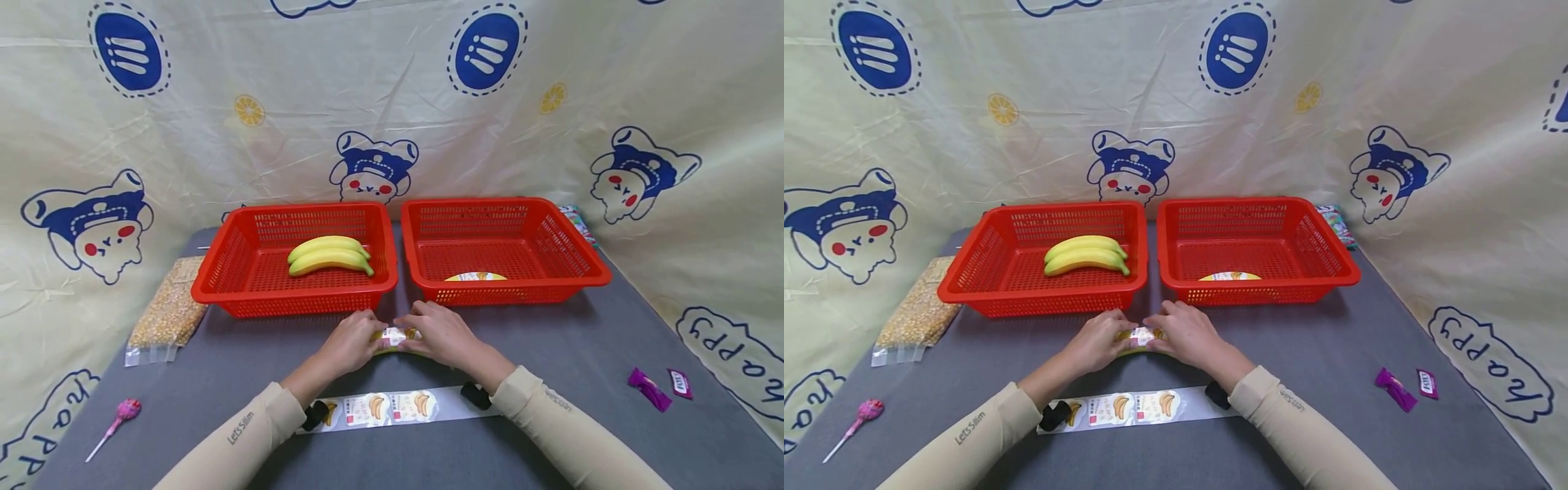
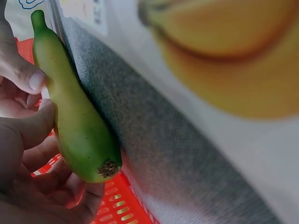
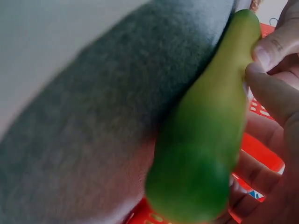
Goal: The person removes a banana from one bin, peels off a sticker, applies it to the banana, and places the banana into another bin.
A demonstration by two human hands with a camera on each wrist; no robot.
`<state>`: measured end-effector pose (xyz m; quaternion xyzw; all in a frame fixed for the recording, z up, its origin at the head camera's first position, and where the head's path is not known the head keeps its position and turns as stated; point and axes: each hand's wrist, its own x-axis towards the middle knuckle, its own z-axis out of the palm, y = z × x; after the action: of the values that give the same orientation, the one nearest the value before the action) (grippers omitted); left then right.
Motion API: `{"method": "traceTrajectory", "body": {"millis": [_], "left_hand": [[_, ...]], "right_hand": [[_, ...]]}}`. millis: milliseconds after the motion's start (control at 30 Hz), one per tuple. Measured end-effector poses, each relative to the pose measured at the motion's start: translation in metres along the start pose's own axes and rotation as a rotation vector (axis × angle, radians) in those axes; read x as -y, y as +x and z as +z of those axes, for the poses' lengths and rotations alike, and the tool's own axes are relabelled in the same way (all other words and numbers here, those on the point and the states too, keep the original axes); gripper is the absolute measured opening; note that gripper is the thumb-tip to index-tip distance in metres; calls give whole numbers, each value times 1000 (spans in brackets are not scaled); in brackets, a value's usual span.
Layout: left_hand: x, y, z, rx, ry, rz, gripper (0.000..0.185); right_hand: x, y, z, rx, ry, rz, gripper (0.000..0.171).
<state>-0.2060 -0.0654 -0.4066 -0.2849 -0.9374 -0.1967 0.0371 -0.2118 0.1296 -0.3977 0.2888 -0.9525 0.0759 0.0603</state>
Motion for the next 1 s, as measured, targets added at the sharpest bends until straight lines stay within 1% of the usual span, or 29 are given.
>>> {"method": "traceTrajectory", "body": {"millis": [67,133,267,400,500,600,700,767,833,933,1000], "left_hand": [[0,0,1,-8,12,12,28],[-1,-1,1,-19,12,17,28],[0,-1,0,-33,4,14,29],[0,-2,0,-21,-16,-9,30],[-2,-2,-1,2,-23,-20,32],[-5,-1,-4,61,-18,-37,42],[-9,0,-5,97,42,-31,46],[-11,1,-5,79,95,-10,43],[-11,1,-4,37,134,15,37],[-10,-1,-2,-21,142,27,32],[-9,-2,-1,-33,136,24,33]], "right_hand": [[0,0,1,0,-18,-14,40],[-2,-1,1,3,-31,-9,39],[-9,-11,-1,34,-34,63,44],[-13,-20,-3,68,-7,117,47],[-14,-22,-2,79,30,121,48],[-13,-22,0,80,51,117,48],[-13,-22,0,73,43,114,48],[-13,-21,0,67,35,114,47],[-13,-21,0,59,27,113,47],[-12,-21,0,56,19,113,47],[-12,-22,-1,62,18,116,47]]}}
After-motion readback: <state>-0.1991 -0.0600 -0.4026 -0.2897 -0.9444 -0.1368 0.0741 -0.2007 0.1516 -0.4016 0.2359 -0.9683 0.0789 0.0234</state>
